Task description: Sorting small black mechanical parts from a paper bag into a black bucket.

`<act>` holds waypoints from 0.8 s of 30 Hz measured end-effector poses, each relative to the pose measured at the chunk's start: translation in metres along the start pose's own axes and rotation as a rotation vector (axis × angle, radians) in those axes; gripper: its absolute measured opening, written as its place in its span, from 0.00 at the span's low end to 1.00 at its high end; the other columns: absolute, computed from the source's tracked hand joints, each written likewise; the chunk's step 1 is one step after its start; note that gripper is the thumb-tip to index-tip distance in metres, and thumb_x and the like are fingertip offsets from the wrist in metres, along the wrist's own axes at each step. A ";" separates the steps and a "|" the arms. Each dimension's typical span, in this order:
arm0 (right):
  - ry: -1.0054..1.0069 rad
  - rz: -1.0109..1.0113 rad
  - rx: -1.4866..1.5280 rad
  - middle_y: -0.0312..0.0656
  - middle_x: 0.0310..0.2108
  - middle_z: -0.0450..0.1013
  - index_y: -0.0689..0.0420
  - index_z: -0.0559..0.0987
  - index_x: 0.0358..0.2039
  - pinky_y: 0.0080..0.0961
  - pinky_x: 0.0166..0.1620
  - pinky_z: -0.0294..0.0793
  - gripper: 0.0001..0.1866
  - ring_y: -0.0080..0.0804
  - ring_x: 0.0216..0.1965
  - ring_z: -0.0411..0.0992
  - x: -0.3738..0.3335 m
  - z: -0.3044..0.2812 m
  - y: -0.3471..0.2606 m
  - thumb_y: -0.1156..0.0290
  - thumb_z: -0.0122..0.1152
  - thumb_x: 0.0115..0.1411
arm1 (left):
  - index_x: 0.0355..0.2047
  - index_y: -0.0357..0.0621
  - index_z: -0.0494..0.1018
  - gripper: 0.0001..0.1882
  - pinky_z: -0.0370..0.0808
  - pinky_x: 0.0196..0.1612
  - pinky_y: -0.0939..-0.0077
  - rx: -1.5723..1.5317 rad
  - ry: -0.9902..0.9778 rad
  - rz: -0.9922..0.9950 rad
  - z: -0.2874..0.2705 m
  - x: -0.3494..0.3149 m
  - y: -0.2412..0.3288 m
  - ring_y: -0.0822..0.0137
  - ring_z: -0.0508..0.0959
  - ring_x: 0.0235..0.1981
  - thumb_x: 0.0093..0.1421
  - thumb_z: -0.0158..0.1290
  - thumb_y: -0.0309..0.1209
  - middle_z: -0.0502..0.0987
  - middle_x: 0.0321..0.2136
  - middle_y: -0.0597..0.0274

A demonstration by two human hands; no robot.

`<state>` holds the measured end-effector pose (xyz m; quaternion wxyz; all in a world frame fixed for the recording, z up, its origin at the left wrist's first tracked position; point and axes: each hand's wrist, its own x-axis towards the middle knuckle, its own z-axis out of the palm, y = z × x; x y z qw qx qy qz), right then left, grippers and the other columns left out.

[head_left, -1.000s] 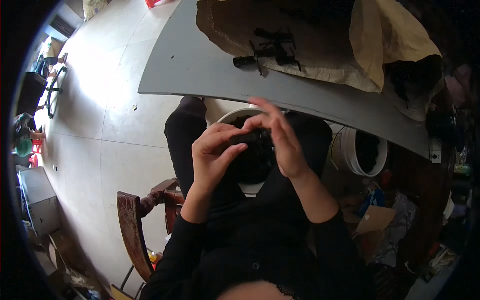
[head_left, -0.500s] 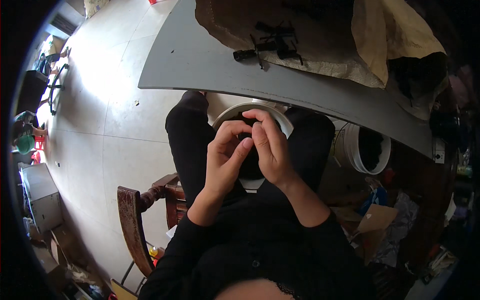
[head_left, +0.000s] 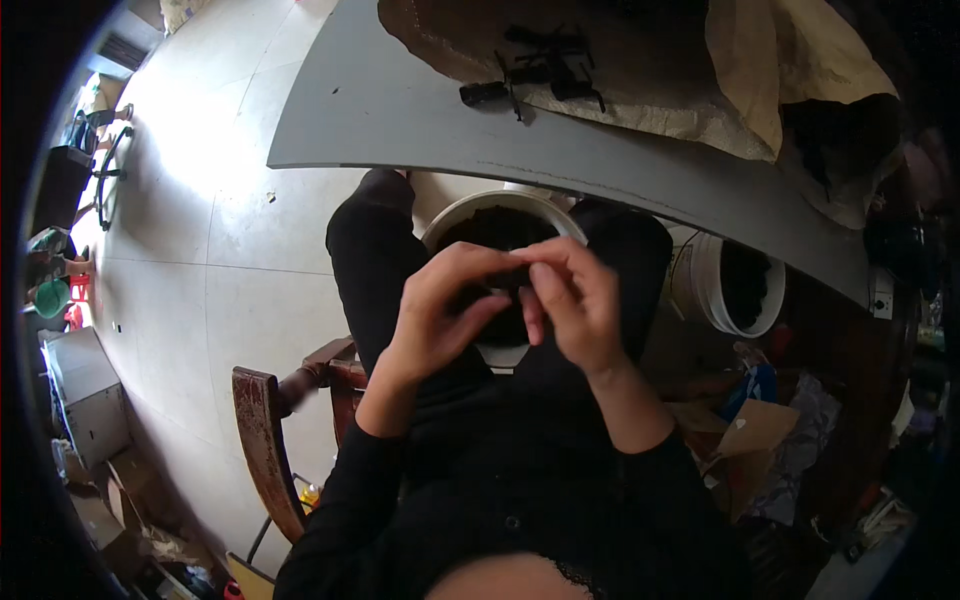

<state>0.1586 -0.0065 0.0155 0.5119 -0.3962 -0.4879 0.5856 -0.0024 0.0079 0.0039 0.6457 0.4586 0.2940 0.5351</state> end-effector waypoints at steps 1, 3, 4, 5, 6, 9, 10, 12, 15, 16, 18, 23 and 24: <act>-0.064 0.128 0.157 0.41 0.27 0.69 0.64 0.70 0.39 0.13 0.19 0.65 0.11 0.19 0.16 0.65 0.002 -0.007 -0.001 0.70 0.46 0.61 | 0.37 0.36 0.71 0.16 0.72 0.37 0.79 0.328 -0.106 0.158 -0.009 0.003 0.002 0.68 0.74 0.38 0.45 0.57 0.18 0.74 0.36 0.57; -0.127 0.255 0.315 0.41 0.27 0.69 0.64 0.70 0.41 0.13 0.18 0.65 0.14 0.20 0.16 0.66 0.004 -0.010 -0.002 0.65 0.47 0.62 | 0.33 0.35 0.73 0.17 0.74 0.30 0.77 0.678 -0.155 0.380 -0.012 0.006 0.003 0.61 0.77 0.25 0.38 0.61 0.21 0.76 0.26 0.54; -0.176 0.302 0.535 0.41 0.27 0.69 0.64 0.69 0.41 0.13 0.18 0.65 0.19 0.20 0.16 0.66 0.004 -0.008 -0.005 0.59 0.49 0.60 | 0.33 0.35 0.73 0.17 0.74 0.30 0.77 0.677 -0.155 0.377 -0.011 0.005 0.002 0.61 0.77 0.25 0.38 0.61 0.21 0.76 0.26 0.54; -0.226 0.348 0.756 0.41 0.27 0.69 0.63 0.67 0.42 0.12 0.17 0.64 0.24 0.20 0.17 0.66 0.004 -0.007 -0.007 0.53 0.51 0.59 | 0.32 0.35 0.73 0.17 0.73 0.28 0.78 0.712 -0.124 0.437 -0.009 0.003 0.002 0.61 0.77 0.23 0.38 0.61 0.22 0.76 0.25 0.55; -0.226 0.352 0.758 0.41 0.27 0.69 0.63 0.67 0.42 0.12 0.17 0.64 0.24 0.20 0.17 0.66 0.003 -0.006 -0.004 0.53 0.51 0.59 | 0.31 0.35 0.73 0.17 0.73 0.26 0.78 0.746 -0.092 0.497 -0.008 0.002 0.002 0.62 0.76 0.22 0.38 0.62 0.23 0.76 0.24 0.56; -0.124 0.303 0.397 0.34 0.26 0.67 0.58 0.67 0.36 0.08 0.18 0.58 0.23 0.12 0.18 0.62 -0.003 -0.003 0.003 0.50 0.53 0.57 | 0.28 0.36 0.73 0.16 0.71 0.21 0.79 0.815 -0.109 0.512 -0.001 0.001 0.003 0.63 0.76 0.18 0.37 0.64 0.27 0.75 0.19 0.58; -0.120 0.305 0.398 0.34 0.26 0.67 0.58 0.67 0.36 0.08 0.18 0.58 0.23 0.12 0.18 0.62 -0.004 -0.001 0.002 0.50 0.53 0.57 | 0.27 0.37 0.73 0.16 0.70 0.20 0.79 0.843 -0.133 0.498 0.000 0.000 0.003 0.63 0.76 0.18 0.37 0.64 0.28 0.74 0.18 0.58; -0.037 0.228 0.218 0.31 0.25 0.66 0.58 0.67 0.35 0.06 0.19 0.55 0.18 0.10 0.19 0.60 -0.005 0.007 0.005 0.55 0.54 0.58 | 0.24 0.37 0.73 0.17 0.69 0.19 0.81 0.855 -0.136 0.470 -0.004 0.000 0.001 0.68 0.75 0.16 0.37 0.66 0.34 0.75 0.17 0.59; -0.342 0.281 0.195 0.31 0.23 0.65 0.59 0.69 0.37 0.10 0.23 0.63 0.12 0.12 0.19 0.62 -0.005 -0.010 -0.006 0.63 0.49 0.61 | 0.26 0.39 0.74 0.15 0.69 0.19 0.79 0.680 -0.299 0.430 -0.015 0.002 0.009 0.65 0.75 0.16 0.38 0.64 0.31 0.73 0.16 0.60; -0.522 0.353 0.202 0.31 0.24 0.66 0.59 0.69 0.38 0.10 0.24 0.64 0.12 0.13 0.20 0.63 -0.005 -0.014 -0.010 0.64 0.49 0.61 | 0.26 0.39 0.75 0.14 0.68 0.19 0.78 0.637 -0.398 0.381 -0.018 0.002 0.014 0.65 0.75 0.16 0.39 0.64 0.32 0.73 0.15 0.60; -0.641 0.409 0.151 0.35 0.23 0.68 0.61 0.70 0.39 0.14 0.24 0.64 0.12 0.16 0.20 0.65 -0.005 -0.020 -0.013 0.65 0.50 0.61 | 0.26 0.39 0.75 0.14 0.68 0.18 0.78 0.585 -0.502 0.336 -0.022 0.004 0.016 0.65 0.74 0.16 0.40 0.63 0.33 0.72 0.15 0.61; -0.691 0.204 -0.323 0.42 0.18 0.67 0.64 0.71 0.32 0.25 0.24 0.64 0.12 0.24 0.19 0.65 -0.003 -0.016 -0.022 0.65 0.52 0.58 | 0.25 0.39 0.75 0.14 0.68 0.19 0.78 0.570 -0.585 0.330 -0.024 0.008 0.011 0.65 0.74 0.16 0.43 0.62 0.37 0.73 0.15 0.61; -0.682 0.273 -0.382 0.43 0.19 0.67 0.64 0.72 0.30 0.26 0.24 0.64 0.13 0.25 0.20 0.66 0.003 -0.017 -0.027 0.64 0.53 0.58 | 0.24 0.38 0.75 0.15 0.68 0.19 0.79 0.578 -0.543 0.318 -0.024 0.009 0.010 0.66 0.75 0.16 0.44 0.62 0.38 0.74 0.16 0.61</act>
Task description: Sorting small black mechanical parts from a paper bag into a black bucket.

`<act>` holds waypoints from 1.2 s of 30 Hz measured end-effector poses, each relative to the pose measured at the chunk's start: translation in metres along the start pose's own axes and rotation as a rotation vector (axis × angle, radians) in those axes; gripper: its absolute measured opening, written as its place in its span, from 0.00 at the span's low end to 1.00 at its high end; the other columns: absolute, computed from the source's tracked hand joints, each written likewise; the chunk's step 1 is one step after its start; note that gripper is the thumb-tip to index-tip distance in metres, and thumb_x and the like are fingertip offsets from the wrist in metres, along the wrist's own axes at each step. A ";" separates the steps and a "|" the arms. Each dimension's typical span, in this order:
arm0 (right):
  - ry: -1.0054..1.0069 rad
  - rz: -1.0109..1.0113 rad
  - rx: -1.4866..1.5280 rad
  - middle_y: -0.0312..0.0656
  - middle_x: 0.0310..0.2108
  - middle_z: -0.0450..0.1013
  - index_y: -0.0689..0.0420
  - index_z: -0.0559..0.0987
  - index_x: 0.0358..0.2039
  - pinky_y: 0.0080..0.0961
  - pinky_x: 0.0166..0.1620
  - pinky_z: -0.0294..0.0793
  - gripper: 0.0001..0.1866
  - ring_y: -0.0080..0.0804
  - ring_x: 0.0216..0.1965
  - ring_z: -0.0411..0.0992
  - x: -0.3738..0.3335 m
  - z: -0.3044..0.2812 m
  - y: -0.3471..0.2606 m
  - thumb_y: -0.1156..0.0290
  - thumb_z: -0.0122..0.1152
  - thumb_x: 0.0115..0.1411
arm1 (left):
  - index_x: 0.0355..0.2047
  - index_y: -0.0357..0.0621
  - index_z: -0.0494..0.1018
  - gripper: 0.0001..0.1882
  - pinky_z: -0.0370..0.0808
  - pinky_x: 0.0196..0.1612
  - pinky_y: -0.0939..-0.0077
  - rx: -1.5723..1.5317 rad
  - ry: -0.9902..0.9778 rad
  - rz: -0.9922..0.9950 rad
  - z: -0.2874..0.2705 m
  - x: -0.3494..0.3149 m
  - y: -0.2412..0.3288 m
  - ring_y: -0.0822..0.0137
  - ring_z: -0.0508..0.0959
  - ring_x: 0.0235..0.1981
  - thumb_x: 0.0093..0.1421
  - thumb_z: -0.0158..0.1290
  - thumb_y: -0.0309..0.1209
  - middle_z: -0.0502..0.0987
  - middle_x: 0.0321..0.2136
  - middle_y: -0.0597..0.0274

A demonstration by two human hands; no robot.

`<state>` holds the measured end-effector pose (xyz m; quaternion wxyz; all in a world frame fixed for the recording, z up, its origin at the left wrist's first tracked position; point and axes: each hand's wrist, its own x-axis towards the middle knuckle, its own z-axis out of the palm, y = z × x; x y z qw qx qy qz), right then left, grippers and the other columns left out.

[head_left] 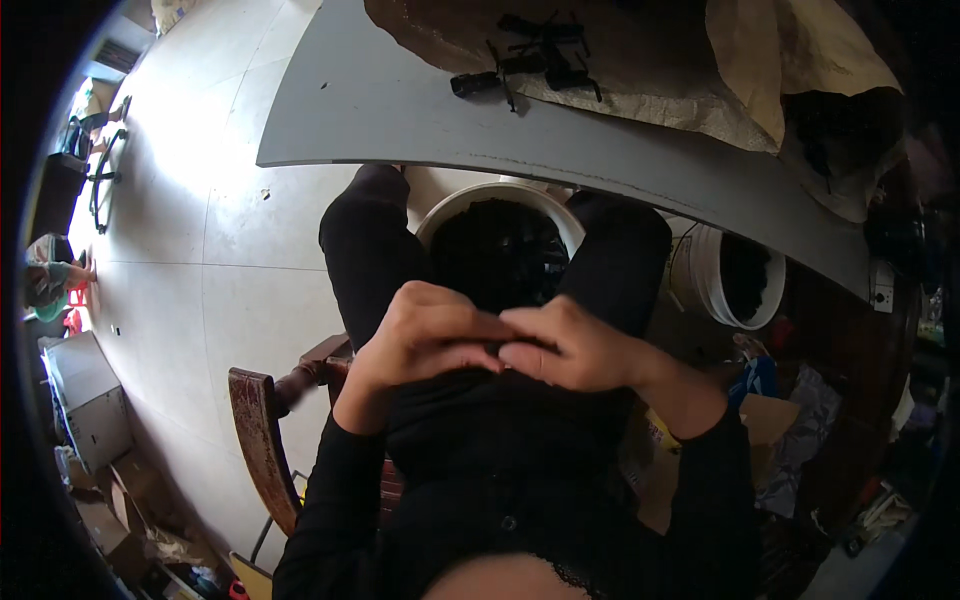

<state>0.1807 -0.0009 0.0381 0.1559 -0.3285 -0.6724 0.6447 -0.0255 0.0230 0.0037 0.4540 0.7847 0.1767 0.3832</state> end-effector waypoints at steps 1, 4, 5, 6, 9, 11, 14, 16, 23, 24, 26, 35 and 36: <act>0.022 0.025 0.012 0.44 0.20 0.68 0.63 0.72 0.26 0.27 0.25 0.65 0.14 0.28 0.21 0.67 0.006 -0.006 -0.003 0.63 0.53 0.58 | 0.30 0.38 0.74 0.13 0.69 0.26 0.80 -0.072 0.066 -0.020 0.002 0.001 -0.002 0.67 0.74 0.20 0.45 0.61 0.32 0.72 0.18 0.62; 0.415 -0.292 -0.387 0.43 0.32 0.68 0.60 0.73 0.34 0.24 0.35 0.67 0.11 0.32 0.31 0.67 0.034 -0.042 0.008 0.66 0.54 0.55 | 0.30 0.36 0.72 0.12 0.69 0.31 0.83 -0.298 0.311 -0.370 0.007 -0.004 0.003 0.73 0.74 0.25 0.46 0.59 0.27 0.73 0.24 0.62; 0.738 -0.380 -0.685 0.45 0.35 0.68 0.60 0.73 0.35 0.28 0.39 0.68 0.10 0.38 0.36 0.68 0.044 -0.056 0.012 0.68 0.55 0.54 | 0.28 0.35 0.69 0.10 0.66 0.30 0.85 -0.395 0.408 -0.373 0.011 -0.004 0.005 0.76 0.71 0.25 0.50 0.54 0.30 0.72 0.26 0.63; 0.925 -0.314 -0.956 0.46 0.38 0.68 0.59 0.73 0.37 0.31 0.42 0.68 0.11 0.41 0.41 0.68 0.052 -0.077 0.015 0.71 0.56 0.52 | 0.28 0.35 0.69 0.10 0.66 0.30 0.85 -0.394 0.405 -0.367 0.010 -0.006 0.004 0.76 0.71 0.25 0.50 0.54 0.30 0.72 0.26 0.63; 1.142 -0.190 -1.250 0.45 0.37 0.69 0.57 0.74 0.38 0.33 0.41 0.69 0.12 0.44 0.39 0.69 0.073 -0.126 0.043 0.77 0.53 0.51 | 0.22 0.38 0.66 0.18 0.60 0.24 0.86 -0.357 0.426 -0.419 0.003 -0.020 -0.014 0.77 0.65 0.18 0.60 0.42 0.40 0.67 0.21 0.65; 1.122 -0.184 -1.289 0.44 0.35 0.70 0.58 0.75 0.37 0.33 0.40 0.70 0.12 0.44 0.38 0.69 0.070 -0.137 0.052 0.79 0.52 0.50 | 0.21 0.38 0.65 0.17 0.60 0.24 0.86 -0.360 0.445 -0.478 0.004 -0.025 -0.012 0.77 0.65 0.18 0.61 0.41 0.38 0.67 0.21 0.65; 1.170 -0.268 -1.372 0.43 0.30 0.71 0.59 0.76 0.34 0.32 0.37 0.71 0.14 0.43 0.35 0.71 0.061 -0.128 0.053 0.86 0.50 0.47 | 0.22 0.38 0.64 0.13 0.62 0.25 0.85 -0.365 0.481 -0.475 0.010 -0.013 -0.010 0.77 0.65 0.19 0.63 0.39 0.31 0.67 0.20 0.64; 1.193 -0.353 -1.174 0.44 0.31 0.71 0.60 0.75 0.34 0.32 0.36 0.71 0.14 0.43 0.34 0.71 0.048 -0.102 0.034 0.87 0.50 0.46 | 0.29 0.37 0.65 0.04 0.64 0.25 0.84 -0.181 0.614 -0.425 0.014 0.000 -0.009 0.78 0.67 0.21 0.60 0.42 0.23 0.67 0.23 0.65; 0.744 -0.266 -0.615 0.46 0.33 0.71 0.62 0.74 0.39 0.28 0.37 0.70 0.11 0.35 0.34 0.71 0.028 -0.015 0.011 0.78 0.52 0.55 | 0.41 0.40 0.72 0.22 0.69 0.32 0.80 0.357 0.401 -0.257 0.018 0.020 -0.003 0.67 0.72 0.25 0.42 0.58 0.18 0.71 0.24 0.59; 0.742 -0.269 -0.611 0.46 0.33 0.71 0.62 0.74 0.39 0.28 0.37 0.70 0.11 0.35 0.34 0.71 0.026 -0.015 0.013 0.78 0.52 0.55 | 0.36 0.39 0.74 0.17 0.69 0.31 0.79 0.338 0.429 -0.266 0.017 0.018 0.000 0.66 0.72 0.24 0.43 0.58 0.19 0.72 0.23 0.59; 0.607 -0.440 0.322 0.44 0.36 0.71 0.65 0.72 0.44 0.25 0.41 0.68 0.20 0.29 0.36 0.70 0.023 -0.016 0.020 0.61 0.42 0.63 | 0.32 0.37 0.76 0.12 0.69 0.31 0.79 0.308 0.460 -0.318 0.014 0.016 0.006 0.67 0.73 0.22 0.44 0.57 0.21 0.74 0.22 0.58; 0.434 -0.167 0.407 0.30 0.15 0.61 0.59 0.71 0.19 0.19 0.22 0.54 0.24 0.17 0.19 0.56 0.031 0.014 0.029 0.56 0.41 0.64 | 0.41 0.38 0.73 0.18 0.66 0.27 0.85 0.072 0.423 -0.300 0.023 0.007 0.007 0.75 0.71 0.22 0.47 0.57 0.22 0.72 0.21 0.63; 0.432 -0.168 0.406 0.30 0.15 0.61 0.59 0.71 0.19 0.19 0.22 0.54 0.24 0.17 0.19 0.56 0.031 0.015 0.028 0.56 0.41 0.64 | 0.41 0.38 0.73 0.17 0.66 0.28 0.85 0.003 0.453 -0.288 0.026 0.007 0.007 0.75 0.70 0.23 0.48 0.56 0.22 0.72 0.22 0.64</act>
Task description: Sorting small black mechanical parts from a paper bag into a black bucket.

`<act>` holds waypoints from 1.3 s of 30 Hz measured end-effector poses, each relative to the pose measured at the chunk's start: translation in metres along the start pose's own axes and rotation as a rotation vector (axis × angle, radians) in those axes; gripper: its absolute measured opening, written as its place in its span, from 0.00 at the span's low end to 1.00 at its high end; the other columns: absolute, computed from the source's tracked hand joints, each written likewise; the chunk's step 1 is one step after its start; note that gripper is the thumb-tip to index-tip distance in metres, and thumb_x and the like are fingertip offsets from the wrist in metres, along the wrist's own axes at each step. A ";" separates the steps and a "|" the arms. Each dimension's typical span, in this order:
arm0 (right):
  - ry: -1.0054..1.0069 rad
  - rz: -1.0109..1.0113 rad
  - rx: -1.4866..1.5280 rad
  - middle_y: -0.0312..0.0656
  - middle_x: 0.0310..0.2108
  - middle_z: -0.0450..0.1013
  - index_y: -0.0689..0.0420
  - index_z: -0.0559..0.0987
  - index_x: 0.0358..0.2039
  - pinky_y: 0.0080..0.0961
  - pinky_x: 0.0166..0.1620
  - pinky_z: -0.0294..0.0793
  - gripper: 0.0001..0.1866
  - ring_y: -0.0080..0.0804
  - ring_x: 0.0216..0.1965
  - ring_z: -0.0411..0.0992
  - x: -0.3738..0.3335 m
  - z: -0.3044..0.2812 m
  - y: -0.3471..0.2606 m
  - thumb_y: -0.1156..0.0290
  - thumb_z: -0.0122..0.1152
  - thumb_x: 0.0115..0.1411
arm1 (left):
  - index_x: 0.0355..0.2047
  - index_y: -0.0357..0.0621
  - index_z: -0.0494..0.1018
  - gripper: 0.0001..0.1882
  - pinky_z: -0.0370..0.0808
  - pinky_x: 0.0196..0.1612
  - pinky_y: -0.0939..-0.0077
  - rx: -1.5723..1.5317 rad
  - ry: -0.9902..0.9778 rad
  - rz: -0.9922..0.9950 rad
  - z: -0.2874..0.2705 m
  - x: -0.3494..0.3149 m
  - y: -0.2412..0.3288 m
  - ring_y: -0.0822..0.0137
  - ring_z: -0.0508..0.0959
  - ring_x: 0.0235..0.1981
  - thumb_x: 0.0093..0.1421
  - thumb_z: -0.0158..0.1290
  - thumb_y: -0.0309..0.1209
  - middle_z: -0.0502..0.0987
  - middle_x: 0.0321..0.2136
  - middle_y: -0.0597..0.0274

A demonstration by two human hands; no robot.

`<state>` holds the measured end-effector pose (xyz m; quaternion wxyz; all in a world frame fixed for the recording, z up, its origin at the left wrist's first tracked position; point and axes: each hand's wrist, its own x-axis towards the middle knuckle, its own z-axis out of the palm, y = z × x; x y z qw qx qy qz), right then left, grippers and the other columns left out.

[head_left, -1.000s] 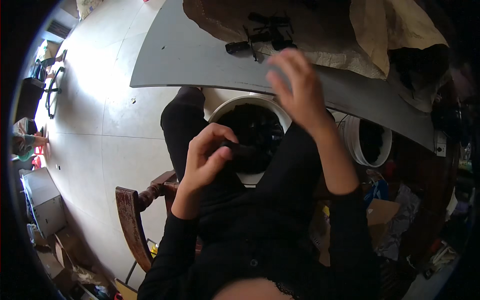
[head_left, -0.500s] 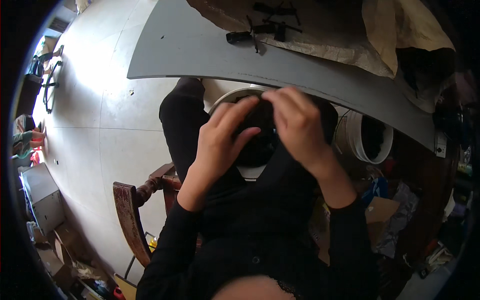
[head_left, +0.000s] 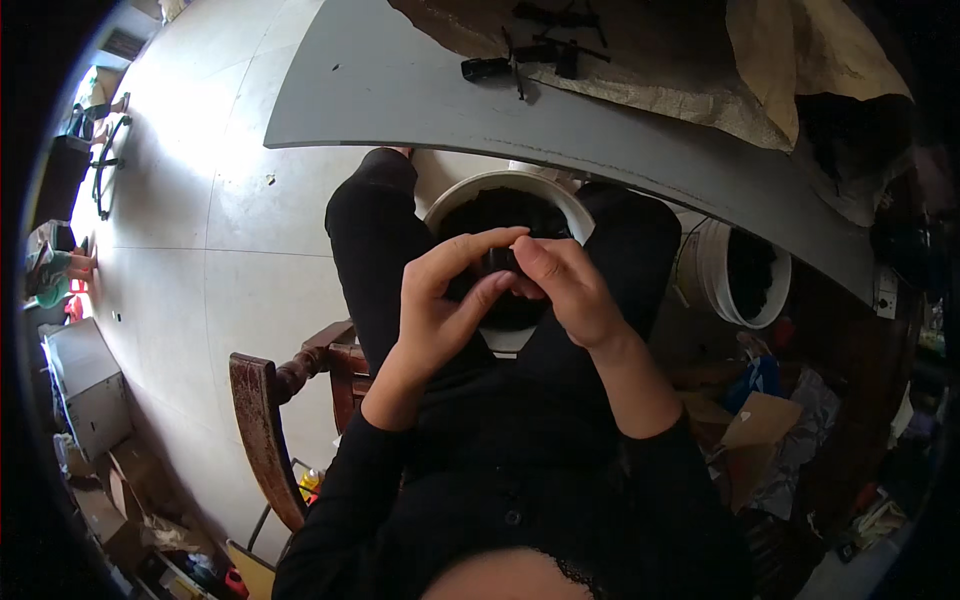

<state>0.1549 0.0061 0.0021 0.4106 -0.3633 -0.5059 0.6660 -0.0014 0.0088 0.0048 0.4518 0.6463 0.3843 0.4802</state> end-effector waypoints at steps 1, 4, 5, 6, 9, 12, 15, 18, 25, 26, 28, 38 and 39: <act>0.058 0.003 -0.095 0.32 0.15 0.61 0.59 0.70 0.18 0.21 0.23 0.55 0.23 0.20 0.18 0.57 -0.001 0.002 0.000 0.58 0.41 0.64 | 0.38 0.36 0.73 0.13 0.65 0.30 0.86 -0.066 0.014 -0.113 0.001 -0.003 0.004 0.78 0.69 0.24 0.50 0.55 0.23 0.73 0.24 0.65; 0.201 -0.137 -0.377 0.35 0.14 0.60 0.58 0.68 0.16 0.26 0.25 0.57 0.22 0.27 0.18 0.60 -0.001 0.009 0.003 0.62 0.40 0.64 | 0.34 0.36 0.71 0.07 0.64 0.29 0.87 -0.236 0.050 -0.162 0.010 -0.003 0.004 0.79 0.66 0.24 0.54 0.52 0.24 0.71 0.25 0.67; 0.283 -0.284 -0.563 0.37 0.13 0.60 0.58 0.67 0.15 0.30 0.26 0.57 0.22 0.31 0.18 0.62 -0.001 0.012 0.005 0.63 0.40 0.64 | 0.34 0.36 0.71 0.07 0.64 0.29 0.87 -0.237 0.049 -0.161 0.012 -0.005 0.003 0.79 0.66 0.24 0.54 0.52 0.24 0.71 0.25 0.67; 0.284 -0.284 -0.564 0.37 0.13 0.60 0.58 0.67 0.15 0.30 0.26 0.57 0.22 0.31 0.18 0.62 -0.002 0.012 0.005 0.63 0.40 0.64 | 0.33 0.36 0.70 0.06 0.63 0.29 0.87 -0.313 0.058 -0.244 0.014 -0.008 0.003 0.79 0.66 0.25 0.55 0.51 0.26 0.71 0.26 0.68; 0.290 -0.390 -0.789 0.40 0.16 0.63 0.59 0.69 0.20 0.33 0.33 0.61 0.17 0.38 0.21 0.64 -0.005 0.016 0.004 0.62 0.43 0.62 | 0.31 0.37 0.69 0.07 0.63 0.30 0.88 -0.434 0.046 -0.304 0.012 -0.011 -0.002 0.80 0.65 0.26 0.57 0.49 0.29 0.69 0.26 0.68; 0.353 -0.509 -0.753 0.44 0.24 0.67 0.63 0.70 0.31 0.31 0.42 0.66 0.12 0.37 0.26 0.67 -0.006 0.021 0.009 0.66 0.52 0.56 | 0.30 0.38 0.69 0.07 0.62 0.30 0.88 -0.516 0.020 -0.330 0.007 -0.010 -0.003 0.81 0.65 0.27 0.57 0.49 0.30 0.68 0.27 0.68; 0.396 -0.789 -0.829 0.44 0.28 0.69 0.63 0.70 0.37 0.31 0.39 0.72 0.11 0.35 0.29 0.70 -0.007 0.018 0.015 0.75 0.55 0.53 | 0.33 0.38 0.70 0.07 0.65 0.27 0.87 -0.489 0.028 -0.349 0.004 -0.008 -0.001 0.78 0.68 0.29 0.55 0.51 0.27 0.71 0.30 0.67; 0.281 -0.174 -0.064 0.43 0.26 0.70 0.65 0.69 0.38 0.25 0.32 0.74 0.09 0.30 0.25 0.71 -0.024 0.013 -0.007 0.76 0.51 0.56 | 0.37 0.37 0.71 0.12 0.68 0.29 0.85 -0.272 -0.011 0.003 0.000 -0.003 0.001 0.74 0.71 0.31 0.50 0.55 0.22 0.73 0.35 0.61; 0.077 -0.026 0.464 0.39 0.25 0.69 0.64 0.68 0.37 0.12 0.19 0.65 0.25 0.19 0.16 0.65 -0.018 0.007 -0.004 0.50 0.46 0.60 | 0.26 0.35 0.73 0.16 0.66 0.20 0.80 0.162 -0.024 0.299 -0.004 -0.003 -0.007 0.66 0.72 0.16 0.38 0.64 0.30 0.74 0.17 0.58; 0.110 -0.001 0.436 0.37 0.24 0.69 0.62 0.68 0.35 0.10 0.17 0.62 0.23 0.17 0.15 0.64 -0.019 0.007 -0.003 0.51 0.46 0.61 | 0.25 0.35 0.73 0.17 0.66 0.19 0.80 0.180 -0.006 0.322 -0.003 -0.003 -0.007 0.67 0.73 0.15 0.37 0.65 0.31 0.74 0.17 0.58; 0.150 0.101 0.361 0.34 0.23 0.67 0.60 0.68 0.34 0.08 0.16 0.57 0.19 0.14 0.14 0.61 -0.021 0.007 -0.004 0.54 0.47 0.61 | 0.25 0.35 0.73 0.17 0.66 0.19 0.81 0.187 -0.042 0.300 -0.004 -0.002 -0.002 0.67 0.73 0.15 0.36 0.65 0.33 0.75 0.17 0.58; -0.449 0.119 -0.218 0.34 0.16 0.64 0.61 0.69 0.29 0.14 0.22 0.64 0.15 0.18 0.16 0.66 -0.030 -0.007 -0.025 0.61 0.46 0.62 | 0.23 0.38 0.76 0.15 0.67 0.17 0.82 -0.138 -0.492 0.301 -0.024 0.000 -0.009 0.71 0.73 0.13 0.40 0.63 0.37 0.76 0.17 0.63; -0.408 0.008 -0.311 0.38 0.16 0.63 0.61 0.68 0.28 0.20 0.21 0.60 0.10 0.21 0.17 0.62 -0.029 -0.005 -0.022 0.67 0.50 0.60 | 0.23 0.38 0.76 0.15 0.67 0.18 0.83 -0.133 -0.483 0.277 -0.025 0.000 -0.010 0.71 0.74 0.14 0.41 0.63 0.37 0.76 0.18 0.62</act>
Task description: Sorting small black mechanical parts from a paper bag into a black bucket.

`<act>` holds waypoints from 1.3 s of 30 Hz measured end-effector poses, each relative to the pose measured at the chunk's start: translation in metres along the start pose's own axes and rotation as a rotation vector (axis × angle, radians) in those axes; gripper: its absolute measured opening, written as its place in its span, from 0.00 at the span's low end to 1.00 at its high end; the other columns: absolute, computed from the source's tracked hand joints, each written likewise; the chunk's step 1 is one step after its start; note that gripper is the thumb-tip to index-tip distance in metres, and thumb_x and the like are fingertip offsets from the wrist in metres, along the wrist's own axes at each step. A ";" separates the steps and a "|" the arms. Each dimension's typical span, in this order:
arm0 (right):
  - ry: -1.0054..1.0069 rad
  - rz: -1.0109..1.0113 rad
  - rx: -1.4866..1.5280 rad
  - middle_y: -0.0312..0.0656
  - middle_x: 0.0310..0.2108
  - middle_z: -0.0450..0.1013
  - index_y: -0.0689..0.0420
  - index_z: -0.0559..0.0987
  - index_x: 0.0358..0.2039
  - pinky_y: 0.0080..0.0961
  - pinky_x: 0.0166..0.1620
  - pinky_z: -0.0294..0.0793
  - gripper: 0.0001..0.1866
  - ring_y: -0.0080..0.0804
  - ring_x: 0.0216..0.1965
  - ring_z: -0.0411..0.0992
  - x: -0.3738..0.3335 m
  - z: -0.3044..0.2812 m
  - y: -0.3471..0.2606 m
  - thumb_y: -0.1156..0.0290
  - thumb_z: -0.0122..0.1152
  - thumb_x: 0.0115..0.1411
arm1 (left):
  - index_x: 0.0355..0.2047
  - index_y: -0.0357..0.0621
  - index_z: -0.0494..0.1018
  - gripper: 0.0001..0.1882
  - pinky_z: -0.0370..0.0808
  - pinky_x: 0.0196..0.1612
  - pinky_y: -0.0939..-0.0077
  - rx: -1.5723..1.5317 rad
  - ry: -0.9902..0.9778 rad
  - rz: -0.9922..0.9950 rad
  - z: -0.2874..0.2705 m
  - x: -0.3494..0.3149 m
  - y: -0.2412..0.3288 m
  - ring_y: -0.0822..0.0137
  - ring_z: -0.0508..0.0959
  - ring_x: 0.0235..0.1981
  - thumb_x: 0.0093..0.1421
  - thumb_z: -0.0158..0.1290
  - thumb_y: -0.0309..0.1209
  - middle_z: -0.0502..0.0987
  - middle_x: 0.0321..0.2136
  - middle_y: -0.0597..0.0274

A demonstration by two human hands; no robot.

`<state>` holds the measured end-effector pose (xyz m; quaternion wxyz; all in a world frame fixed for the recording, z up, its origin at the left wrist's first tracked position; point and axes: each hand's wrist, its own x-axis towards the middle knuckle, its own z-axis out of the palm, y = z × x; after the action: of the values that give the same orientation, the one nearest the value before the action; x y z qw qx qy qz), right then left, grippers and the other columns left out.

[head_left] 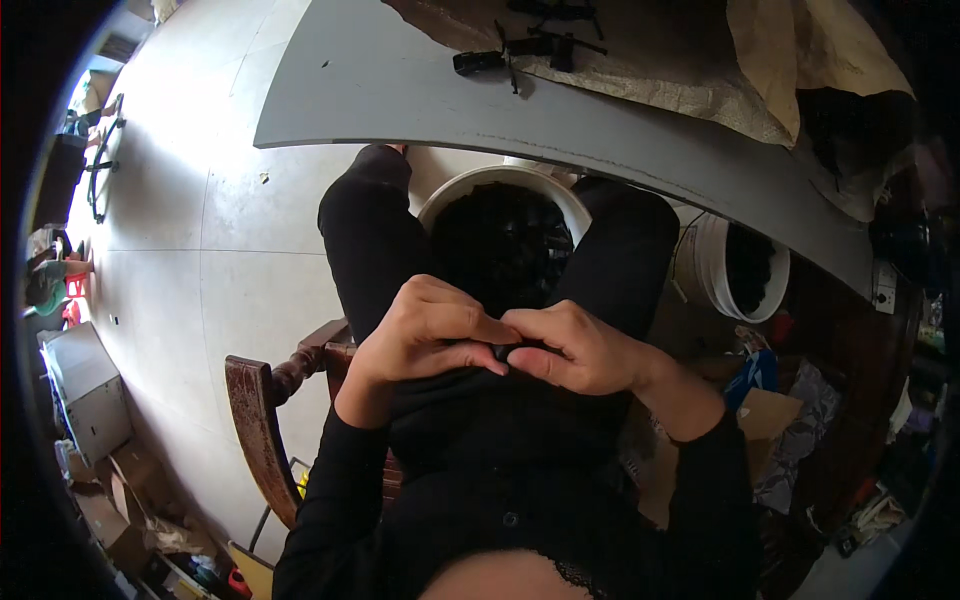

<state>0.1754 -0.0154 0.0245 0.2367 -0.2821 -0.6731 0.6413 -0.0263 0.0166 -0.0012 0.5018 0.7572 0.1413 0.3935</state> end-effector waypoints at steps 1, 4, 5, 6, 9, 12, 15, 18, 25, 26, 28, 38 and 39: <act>0.002 0.001 -0.001 0.38 0.16 0.63 0.61 0.68 0.28 0.20 0.21 0.60 0.10 0.21 0.17 0.62 0.001 -0.002 -0.002 0.67 0.50 0.60 | 0.23 0.38 0.76 0.15 0.68 0.19 0.83 -0.001 0.010 -0.024 0.000 -0.001 -0.001 0.71 0.74 0.15 0.41 0.63 0.37 0.77 0.18 0.62; -0.044 0.273 0.125 0.40 0.19 0.65 0.61 0.69 0.25 0.24 0.24 0.63 0.13 0.22 0.21 0.64 0.015 -0.017 -0.014 0.64 0.50 0.60 | 0.24 0.38 0.75 0.16 0.68 0.21 0.84 0.011 0.217 -0.186 0.004 -0.004 -0.002 0.73 0.75 0.20 0.43 0.63 0.39 0.77 0.23 0.59; -0.013 0.090 -0.113 0.38 0.22 0.68 0.62 0.70 0.25 0.18 0.25 0.65 0.15 0.23 0.23 0.68 0.022 -0.028 -0.002 0.62 0.49 0.60 | 0.27 0.36 0.73 0.17 0.66 0.23 0.86 -0.022 0.331 -0.231 0.008 0.000 -0.002 0.75 0.73 0.22 0.48 0.59 0.40 0.75 0.23 0.59; 0.124 -0.194 -0.309 0.40 0.28 0.68 0.62 0.71 0.26 0.21 0.30 0.66 0.14 0.25 0.28 0.68 0.034 -0.038 0.006 0.63 0.51 0.59 | 0.29 0.36 0.72 0.14 0.66 0.25 0.85 -0.160 0.404 -0.329 0.009 -0.002 -0.002 0.76 0.72 0.22 0.50 0.57 0.35 0.74 0.24 0.61; 0.699 -0.248 -0.883 0.43 0.35 0.70 0.60 0.73 0.32 0.30 0.41 0.67 0.06 0.40 0.38 0.68 0.073 -0.087 0.008 0.75 0.49 0.56 | 0.29 0.36 0.67 0.13 0.60 0.23 0.87 -0.495 0.563 -0.434 0.006 -0.005 -0.003 0.80 0.64 0.20 0.53 0.45 0.35 0.69 0.22 0.63; 0.975 -0.217 -1.446 0.42 0.41 0.70 0.51 0.74 0.41 0.35 0.43 0.70 0.17 0.45 0.44 0.67 0.099 -0.149 0.042 0.81 0.47 0.52 | 0.25 0.36 0.67 0.15 0.58 0.22 0.86 -0.481 0.643 -0.486 0.006 -0.009 -0.014 0.79 0.63 0.19 0.53 0.41 0.38 0.67 0.20 0.64; 0.780 0.012 -1.457 0.41 0.41 0.70 0.48 0.73 0.44 0.36 0.43 0.71 0.20 0.46 0.43 0.68 0.097 -0.175 0.041 0.81 0.47 0.50 | 0.17 0.39 0.64 0.17 0.58 0.23 0.84 -0.449 0.527 -0.493 0.008 -0.012 -0.014 0.76 0.63 0.19 0.56 0.40 0.39 0.65 0.17 0.63; 0.762 0.119 -1.521 0.45 0.38 0.71 0.47 0.71 0.46 0.37 0.39 0.72 0.22 0.46 0.38 0.70 0.089 -0.186 0.037 0.81 0.47 0.51 | 0.19 0.42 0.63 0.16 0.59 0.21 0.84 -0.427 0.496 -0.512 0.015 -0.010 -0.017 0.75 0.63 0.17 0.58 0.44 0.40 0.63 0.18 0.65; 0.941 -0.180 -1.389 0.44 0.32 0.71 0.56 0.71 0.38 0.33 0.34 0.71 0.13 0.43 0.33 0.71 0.052 -0.106 0.009 0.80 0.51 0.50 | 0.40 0.38 0.67 0.16 0.65 0.28 0.88 -0.397 0.605 -0.584 0.018 0.018 -0.017 0.81 0.67 0.23 0.52 0.56 0.26 0.68 0.21 0.71; 0.890 -0.311 -1.391 0.44 0.31 0.70 0.59 0.72 0.35 0.31 0.34 0.71 0.12 0.41 0.32 0.71 0.049 -0.085 0.005 0.82 0.53 0.48 | 0.43 0.37 0.66 0.18 0.64 0.27 0.89 -0.316 0.595 -0.544 0.018 0.027 -0.015 0.82 0.67 0.23 0.52 0.56 0.26 0.68 0.21 0.71; 0.724 -0.360 -1.341 0.45 0.30 0.69 0.60 0.73 0.35 0.30 0.34 0.71 0.13 0.40 0.31 0.70 0.044 -0.047 0.006 0.83 0.53 0.46 | 0.46 0.37 0.67 0.20 0.62 0.26 0.91 -0.287 0.615 -0.492 0.025 0.033 -0.016 0.83 0.66 0.22 0.52 0.55 0.25 0.71 0.22 0.71; 0.415 0.026 0.290 0.41 0.37 0.70 0.65 0.72 0.42 0.16 0.40 0.65 0.22 0.20 0.35 0.67 0.032 -0.025 0.001 0.57 0.42 0.63 | 0.34 0.34 0.75 0.12 0.67 0.37 0.79 0.108 0.454 -0.263 0.016 0.021 -0.002 0.68 0.73 0.31 0.47 0.57 0.24 0.74 0.29 0.58; 0.392 -0.003 0.271 0.31 0.25 0.67 0.62 0.70 0.43 0.12 0.31 0.63 0.17 0.14 0.26 0.62 0.033 -0.022 0.005 0.61 0.46 0.63 | 0.34 0.34 0.75 0.13 0.67 0.39 0.78 0.109 0.438 -0.274 0.017 0.021 -0.001 0.66 0.73 0.33 0.46 0.58 0.24 0.74 0.30 0.57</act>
<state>0.1671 0.0232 0.0197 0.3996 -0.3659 -0.5223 0.6585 -0.0001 0.0189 0.0047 0.4662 0.6537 0.3691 0.4681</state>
